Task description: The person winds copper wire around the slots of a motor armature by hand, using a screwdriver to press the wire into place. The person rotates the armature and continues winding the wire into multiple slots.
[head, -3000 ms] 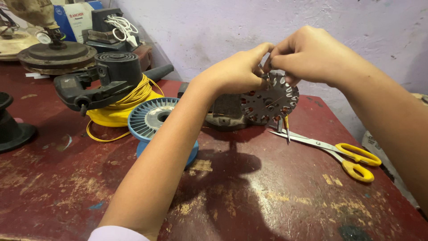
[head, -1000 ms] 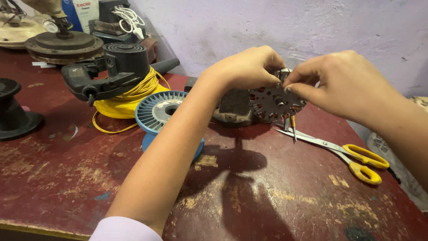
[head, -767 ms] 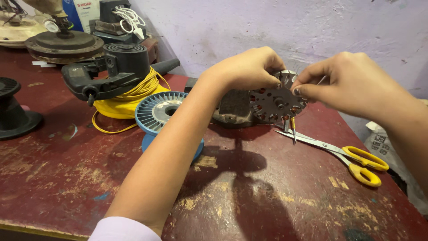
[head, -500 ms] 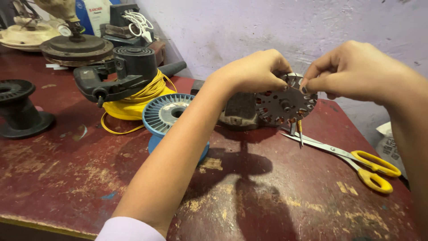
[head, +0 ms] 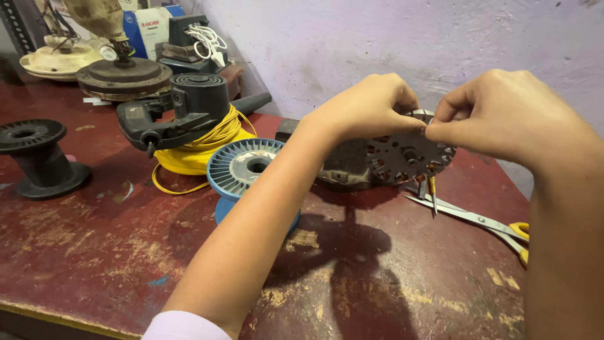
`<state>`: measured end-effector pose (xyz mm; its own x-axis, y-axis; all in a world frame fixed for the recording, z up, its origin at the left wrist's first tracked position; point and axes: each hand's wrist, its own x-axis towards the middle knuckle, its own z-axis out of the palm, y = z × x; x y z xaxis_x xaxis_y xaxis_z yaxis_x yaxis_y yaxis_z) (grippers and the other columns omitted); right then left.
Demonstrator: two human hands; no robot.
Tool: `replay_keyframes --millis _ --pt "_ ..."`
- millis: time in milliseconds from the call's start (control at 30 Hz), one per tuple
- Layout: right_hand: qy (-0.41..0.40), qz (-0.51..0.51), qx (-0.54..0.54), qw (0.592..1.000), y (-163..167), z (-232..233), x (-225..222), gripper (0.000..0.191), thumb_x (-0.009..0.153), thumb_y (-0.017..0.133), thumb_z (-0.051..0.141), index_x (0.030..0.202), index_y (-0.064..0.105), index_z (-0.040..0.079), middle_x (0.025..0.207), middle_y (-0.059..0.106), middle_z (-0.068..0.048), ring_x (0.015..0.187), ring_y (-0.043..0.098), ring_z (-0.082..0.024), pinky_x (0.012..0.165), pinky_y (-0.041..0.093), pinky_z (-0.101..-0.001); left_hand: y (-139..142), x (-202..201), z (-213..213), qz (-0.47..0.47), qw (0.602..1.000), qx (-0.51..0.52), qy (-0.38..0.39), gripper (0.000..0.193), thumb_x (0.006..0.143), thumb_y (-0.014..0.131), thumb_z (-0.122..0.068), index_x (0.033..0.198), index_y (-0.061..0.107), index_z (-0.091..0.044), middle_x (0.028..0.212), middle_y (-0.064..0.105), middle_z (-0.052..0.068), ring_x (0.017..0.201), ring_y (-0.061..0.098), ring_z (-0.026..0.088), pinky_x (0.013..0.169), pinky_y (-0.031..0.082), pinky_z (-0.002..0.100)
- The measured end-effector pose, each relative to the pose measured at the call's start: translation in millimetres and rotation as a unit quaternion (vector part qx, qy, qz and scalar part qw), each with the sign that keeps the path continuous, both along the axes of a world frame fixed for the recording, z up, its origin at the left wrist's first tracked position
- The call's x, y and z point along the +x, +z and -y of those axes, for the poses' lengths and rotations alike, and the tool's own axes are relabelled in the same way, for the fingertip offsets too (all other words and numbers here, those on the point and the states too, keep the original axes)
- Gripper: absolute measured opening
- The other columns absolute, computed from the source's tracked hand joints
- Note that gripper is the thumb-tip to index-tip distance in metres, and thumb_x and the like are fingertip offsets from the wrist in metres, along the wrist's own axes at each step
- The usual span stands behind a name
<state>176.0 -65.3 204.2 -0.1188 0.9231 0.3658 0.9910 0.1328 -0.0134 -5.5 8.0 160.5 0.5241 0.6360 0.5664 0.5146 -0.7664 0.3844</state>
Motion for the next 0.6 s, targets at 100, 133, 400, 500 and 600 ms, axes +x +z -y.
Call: replay_keyframes --millis 100,133,400,500,600 --pt "-0.003 0.024 0.018 1.0 1 3 -3 0.026 0.078 0.077 0.033 0.095 0.085 0.015 0.074 0.07 -0.01 0.065 0.07 -0.023 0.066 0.054 -0.0348 1 -2 0 0.0 1.0 0.015 -0.005 0.035 0.078 0.075 -0.032 0.094 0.076 -0.001 0.076 0.076 0.014 0.068 0.073 0.021 0.065 0.056 0.036" --pt "-0.003 0.021 0.014 1.0 1 4 -2 0.026 0.079 0.076 0.033 0.095 0.085 0.015 0.075 0.07 -0.011 0.066 0.07 -0.023 0.066 0.054 -0.0348 1 -3 1 -0.001 1.0 0.026 -0.009 0.035 0.077 0.076 -0.032 0.095 0.076 -0.002 0.077 0.076 0.014 0.068 0.073 0.021 0.065 0.056 0.036" --pt "0.105 -0.202 -0.072 0.971 -3 -21 26 0.021 0.088 0.072 0.018 0.097 0.083 0.003 0.082 0.078 -0.013 0.075 0.075 -0.017 0.066 0.057 -0.033 2 -9 8 -0.015 1.0 0.004 -0.017 0.034 0.081 0.076 -0.033 0.094 0.076 -0.002 0.073 0.073 0.013 0.065 0.069 0.021 0.065 0.054 0.036" --pt "0.175 -0.283 -0.114 0.936 -4 -33 36 0.022 0.092 0.069 0.013 0.102 0.078 -0.004 0.085 0.082 -0.016 0.073 0.076 -0.018 0.067 0.061 -0.0285 2 -10 9 0.002 0.999 -0.033 -0.018 0.034 0.08 0.076 -0.033 0.096 0.076 -0.003 0.072 0.074 0.012 0.064 0.07 0.018 0.063 0.056 0.035" --pt "0.183 -0.287 -0.114 0.933 -5 -37 38 0.021 0.091 0.069 0.013 0.103 0.077 -0.003 0.081 0.079 -0.015 0.067 0.071 -0.017 0.062 0.057 -0.0279 2 -10 8 0.0 1.0 -0.026 -0.018 0.035 0.081 0.077 -0.032 0.099 0.076 -0.003 0.074 0.075 0.011 0.065 0.07 0.017 0.064 0.056 0.034"
